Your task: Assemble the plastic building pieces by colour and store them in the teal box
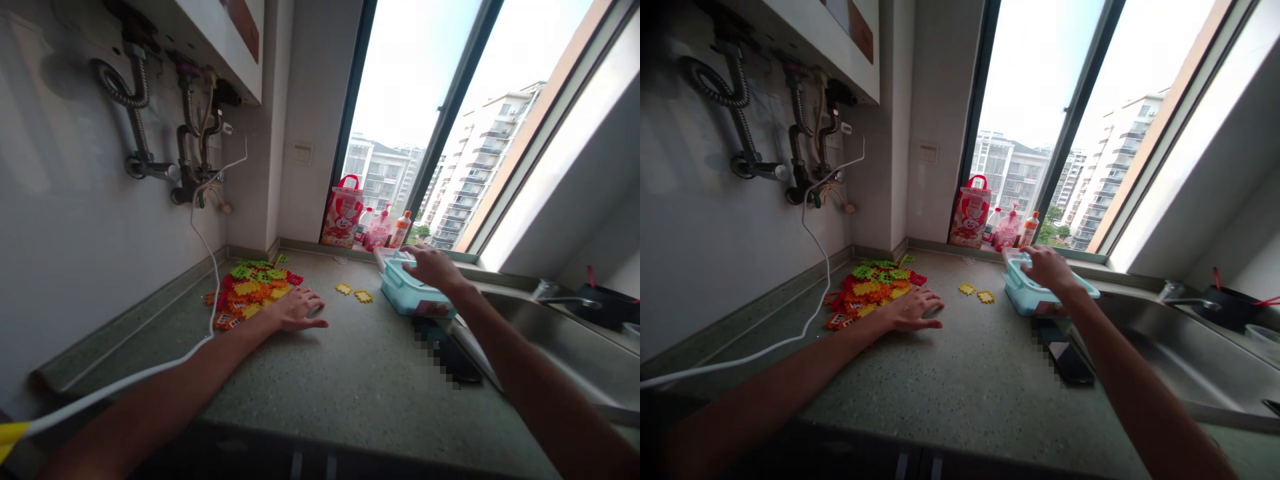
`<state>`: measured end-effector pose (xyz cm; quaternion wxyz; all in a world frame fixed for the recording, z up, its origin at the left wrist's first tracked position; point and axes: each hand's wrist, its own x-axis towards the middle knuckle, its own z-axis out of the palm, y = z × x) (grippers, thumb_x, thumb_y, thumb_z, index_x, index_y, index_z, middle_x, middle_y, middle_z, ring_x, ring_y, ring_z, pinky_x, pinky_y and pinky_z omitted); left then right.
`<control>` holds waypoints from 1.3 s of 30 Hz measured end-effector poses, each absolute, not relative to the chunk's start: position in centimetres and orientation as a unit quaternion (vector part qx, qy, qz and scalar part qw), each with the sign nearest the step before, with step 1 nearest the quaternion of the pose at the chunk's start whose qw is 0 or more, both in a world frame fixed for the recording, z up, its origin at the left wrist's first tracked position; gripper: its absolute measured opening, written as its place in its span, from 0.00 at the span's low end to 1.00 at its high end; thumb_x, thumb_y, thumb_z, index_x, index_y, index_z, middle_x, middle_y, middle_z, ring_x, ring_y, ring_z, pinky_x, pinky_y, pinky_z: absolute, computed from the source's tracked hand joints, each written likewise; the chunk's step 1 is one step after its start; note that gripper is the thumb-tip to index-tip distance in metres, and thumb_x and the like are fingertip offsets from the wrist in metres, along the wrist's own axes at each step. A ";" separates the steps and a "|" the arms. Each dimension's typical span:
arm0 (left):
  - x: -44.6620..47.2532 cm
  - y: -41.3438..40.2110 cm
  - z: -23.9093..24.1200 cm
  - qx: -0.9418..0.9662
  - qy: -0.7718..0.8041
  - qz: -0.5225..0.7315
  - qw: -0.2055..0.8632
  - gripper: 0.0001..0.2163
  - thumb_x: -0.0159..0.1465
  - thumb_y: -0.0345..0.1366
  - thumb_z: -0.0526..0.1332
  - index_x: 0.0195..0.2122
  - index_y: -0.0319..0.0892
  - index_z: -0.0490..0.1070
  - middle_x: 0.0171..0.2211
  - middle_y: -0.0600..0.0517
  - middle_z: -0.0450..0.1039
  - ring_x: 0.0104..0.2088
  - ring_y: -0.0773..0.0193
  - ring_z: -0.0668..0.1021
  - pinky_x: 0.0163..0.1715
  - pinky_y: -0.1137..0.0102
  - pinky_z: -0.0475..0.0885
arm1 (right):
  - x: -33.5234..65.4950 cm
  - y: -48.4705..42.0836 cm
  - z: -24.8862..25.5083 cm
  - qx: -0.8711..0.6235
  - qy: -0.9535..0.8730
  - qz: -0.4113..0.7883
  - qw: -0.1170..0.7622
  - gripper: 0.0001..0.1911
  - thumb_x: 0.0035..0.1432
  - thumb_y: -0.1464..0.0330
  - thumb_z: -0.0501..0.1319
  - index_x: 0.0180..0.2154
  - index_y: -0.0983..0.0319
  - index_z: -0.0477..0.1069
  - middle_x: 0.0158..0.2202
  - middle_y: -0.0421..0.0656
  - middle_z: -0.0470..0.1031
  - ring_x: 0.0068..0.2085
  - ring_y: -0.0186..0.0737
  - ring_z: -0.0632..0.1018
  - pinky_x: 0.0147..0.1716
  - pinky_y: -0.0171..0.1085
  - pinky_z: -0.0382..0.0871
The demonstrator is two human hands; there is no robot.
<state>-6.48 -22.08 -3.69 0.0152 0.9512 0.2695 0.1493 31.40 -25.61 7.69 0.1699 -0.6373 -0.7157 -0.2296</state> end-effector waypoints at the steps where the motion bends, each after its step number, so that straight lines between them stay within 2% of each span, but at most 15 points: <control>1: -6.4 -22.0 -3.7 0.950 0.271 0.154 0.014 0.32 0.68 0.66 0.54 0.58 0.46 0.76 0.58 0.45 0.77 0.59 0.48 0.75 0.60 0.57 0.63 | 29.8 -25.7 7.0 -0.615 -0.733 -0.218 0.194 0.16 0.68 0.63 0.60 0.54 0.59 0.76 0.53 0.51 0.79 0.53 0.51 0.80 0.55 0.48 0.73; 4: -6.8 -21.8 -2.2 0.945 0.269 0.187 -0.002 0.29 0.70 0.63 0.54 0.59 0.46 0.75 0.58 0.45 0.77 0.59 0.49 0.75 0.61 0.56 0.62 | 25.1 -25.9 2.3 -0.541 -0.802 -0.111 0.229 0.21 0.69 0.62 0.57 0.61 0.58 0.72 0.57 0.50 0.78 0.53 0.49 0.81 0.56 0.46 0.73; 5: -7.2 -21.9 -1.1 0.939 0.274 0.209 -0.006 0.28 0.71 0.61 0.55 0.58 0.46 0.76 0.57 0.45 0.77 0.59 0.50 0.75 0.62 0.56 0.62 | 23.9 -25.8 0.3 -0.541 -0.809 -0.081 0.215 0.26 0.69 0.59 0.58 0.65 0.58 0.67 0.62 0.52 0.74 0.57 0.51 0.79 0.59 0.47 0.71; 8: -9.6 -22.4 2.6 0.898 0.335 0.285 0.024 0.24 0.73 0.56 0.54 0.57 0.44 0.77 0.56 0.45 0.79 0.58 0.52 0.77 0.61 0.59 0.67 | 22.3 -25.2 -5.1 -0.593 -0.788 -0.017 0.164 0.40 0.66 0.50 0.60 0.71 0.61 0.58 0.72 0.57 0.59 0.71 0.59 0.63 0.68 0.54 0.60; 10: -12.0 -23.2 4.3 0.872 0.381 0.299 0.072 0.23 0.74 0.53 0.54 0.58 0.44 0.76 0.56 0.46 0.79 0.56 0.54 0.79 0.57 0.63 0.71 | 22.7 -24.5 -7.3 -0.606 -0.780 0.014 0.154 0.41 0.68 0.47 0.56 0.72 0.62 0.56 0.73 0.58 0.57 0.73 0.59 0.59 0.70 0.56 0.55; 12: -14.9 -24.4 4.4 0.875 0.394 0.266 0.091 0.20 0.74 0.51 0.54 0.58 0.46 0.76 0.57 0.47 0.78 0.55 0.54 0.80 0.57 0.63 0.72 | 23.4 -23.9 -8.3 -0.590 -0.790 0.027 0.164 0.40 0.69 0.48 0.53 0.73 0.63 0.54 0.72 0.58 0.58 0.73 0.56 0.60 0.71 0.54 0.53; 16: -20.2 -27.8 0.3 0.893 0.373 0.252 0.022 0.16 0.73 0.42 0.55 0.54 0.44 0.78 0.54 0.46 0.80 0.54 0.53 0.79 0.59 0.58 0.72 | 23.9 -23.3 -8.1 -0.573 -0.799 0.027 0.179 0.41 0.69 0.50 0.55 0.74 0.61 0.52 0.74 0.56 0.54 0.73 0.53 0.59 0.71 0.51 0.53; 19: -22.7 -30.8 -3.0 0.887 0.384 0.257 -0.017 0.15 0.73 0.41 0.57 0.55 0.47 0.77 0.55 0.46 0.78 0.56 0.53 0.78 0.60 0.57 0.71 | 23.1 -22.6 -7.2 -0.602 -0.785 0.039 0.142 0.43 0.68 0.48 0.56 0.75 0.59 0.49 0.77 0.57 0.46 0.75 0.59 0.53 0.71 0.57 0.51; 21: -23.3 -32.4 -4.0 0.889 0.388 0.241 -0.033 0.15 0.72 0.42 0.60 0.58 0.49 0.76 0.58 0.47 0.76 0.59 0.52 0.76 0.62 0.57 0.70 | 21.9 -22.3 -6.7 -0.611 -0.783 0.048 0.109 0.41 0.69 0.48 0.55 0.75 0.60 0.51 0.76 0.58 0.46 0.76 0.61 0.51 0.70 0.61 0.49; 26: -22.1 -34.0 -3.3 0.901 0.376 0.203 -0.071 0.16 0.69 0.43 0.63 0.57 0.49 0.77 0.55 0.48 0.78 0.57 0.51 0.76 0.62 0.56 0.68 | 17.3 -23.6 -6.0 -0.523 -0.844 0.064 0.103 0.33 0.72 0.54 0.52 0.72 0.59 0.58 0.75 0.54 0.54 0.75 0.57 0.55 0.70 0.64 0.48; 29: -20.6 -34.5 -2.7 0.912 0.359 0.184 -0.070 0.13 0.71 0.41 0.61 0.54 0.50 0.79 0.52 0.50 0.80 0.55 0.53 0.77 0.63 0.56 0.66 | 15.7 -25.6 -6.3 -0.462 -0.875 0.093 0.113 0.31 0.72 0.55 0.51 0.72 0.54 0.59 0.75 0.50 0.54 0.75 0.57 0.53 0.71 0.64 0.46; 32: -19.3 -34.7 -2.3 0.921 0.343 0.168 -0.070 0.12 0.71 0.40 0.61 0.53 0.49 0.78 0.52 0.50 0.80 0.55 0.53 0.77 0.63 0.55 0.64 | 16.1 -27.5 -6.7 -0.471 -0.868 0.089 0.129 0.33 0.73 0.53 0.51 0.73 0.54 0.56 0.77 0.52 0.49 0.76 0.58 0.48 0.72 0.64 0.44; 34: -18.6 -34.4 -2.0 0.921 0.350 0.148 -0.082 0.12 0.70 0.44 0.61 0.49 0.48 0.79 0.49 0.48 0.80 0.53 0.50 0.77 0.62 0.53 0.65 | 17.0 -28.4 -6.9 -0.483 -0.860 0.068 0.153 0.35 0.72 0.53 0.53 0.74 0.55 0.52 0.77 0.53 0.45 0.77 0.58 0.46 0.72 0.64 0.43; 36: -18.2 -33.6 -1.6 0.910 0.377 0.139 -0.097 0.15 0.71 0.50 0.59 0.44 0.46 0.79 0.46 0.47 0.81 0.51 0.49 0.78 0.59 0.53 0.66 | 18.0 -29.0 -6.7 -0.482 -0.858 0.051 0.169 0.36 0.71 0.54 0.56 0.75 0.55 0.51 0.77 0.54 0.46 0.77 0.58 0.46 0.72 0.64 0.44; 39: -17.7 -31.9 -1.1 0.875 0.444 0.156 -0.111 0.18 0.71 0.53 0.57 0.42 0.45 0.79 0.45 0.45 0.81 0.49 0.48 0.77 0.53 0.53 0.67 | 19.0 -29.6 -6.1 -0.467 -0.867 0.043 0.167 0.34 0.70 0.56 0.59 0.72 0.53 0.57 0.76 0.53 0.50 0.76 0.58 0.49 0.72 0.64 0.45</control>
